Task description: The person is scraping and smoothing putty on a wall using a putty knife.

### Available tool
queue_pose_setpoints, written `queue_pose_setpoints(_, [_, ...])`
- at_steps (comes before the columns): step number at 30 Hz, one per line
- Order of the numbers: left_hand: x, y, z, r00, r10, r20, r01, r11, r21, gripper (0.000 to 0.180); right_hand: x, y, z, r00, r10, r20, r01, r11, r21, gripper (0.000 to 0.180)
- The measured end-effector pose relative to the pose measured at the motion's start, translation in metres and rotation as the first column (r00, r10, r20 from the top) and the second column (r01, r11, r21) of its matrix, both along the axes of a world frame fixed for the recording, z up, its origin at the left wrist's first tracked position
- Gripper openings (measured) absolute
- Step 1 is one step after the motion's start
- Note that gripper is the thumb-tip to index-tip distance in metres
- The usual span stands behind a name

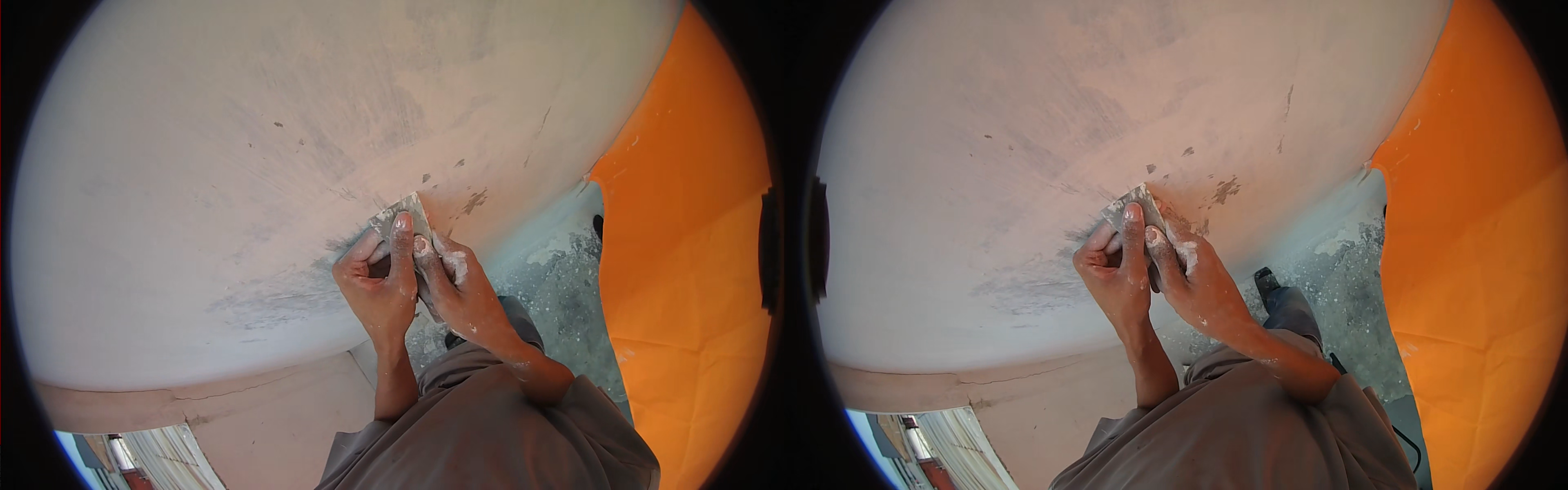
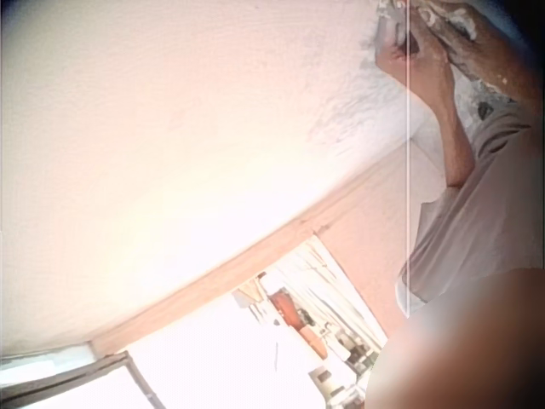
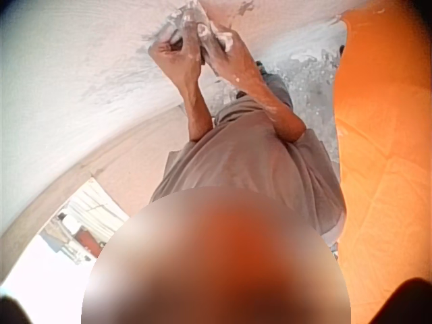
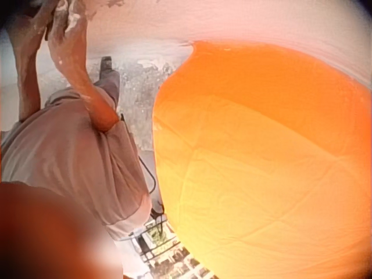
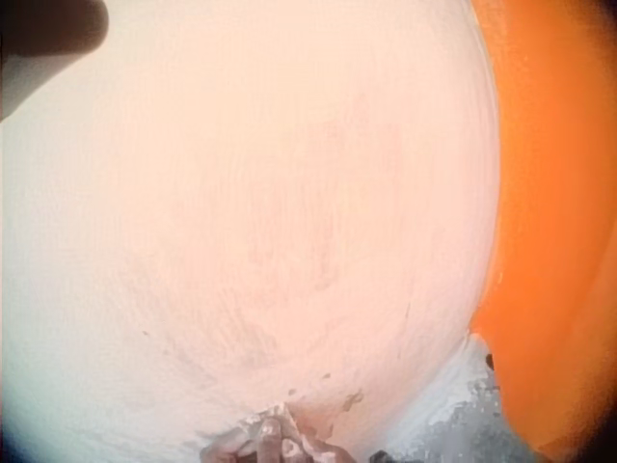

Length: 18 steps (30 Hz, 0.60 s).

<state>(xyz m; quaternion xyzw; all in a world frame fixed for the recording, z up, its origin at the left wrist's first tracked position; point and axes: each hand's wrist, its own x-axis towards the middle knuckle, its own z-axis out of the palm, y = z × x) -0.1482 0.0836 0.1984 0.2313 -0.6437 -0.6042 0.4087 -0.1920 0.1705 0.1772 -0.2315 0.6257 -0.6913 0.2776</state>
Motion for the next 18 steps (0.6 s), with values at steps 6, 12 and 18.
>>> queue_pose_setpoints(6, [0.002, -0.002, 0.01, 1.0, 0.01, 0.019, -0.011, 1.0, 0.025, 0.017, 0.003, -0.002, 0.012, 0.996, 0.009, 0.093, 0.0, 0.995, -0.095, 0.028])
queue_pose_setpoints(12, [0.0, 0.005, 0.004, 0.997, -0.073, 0.031, 0.071, 0.995, 0.07, 0.022, -0.009, 0.009, 0.003, 0.997, 0.01, -0.076, -0.019, 0.992, -0.125, 0.029])
queue_pose_setpoints(18, [-0.001, 0.011, -0.011, 0.994, -0.035, 0.102, 0.027, 0.996, 0.082, 0.019, -0.003, 0.01, -0.011, 0.996, -0.049, -0.068, 0.043, 0.996, -0.084, 0.03])
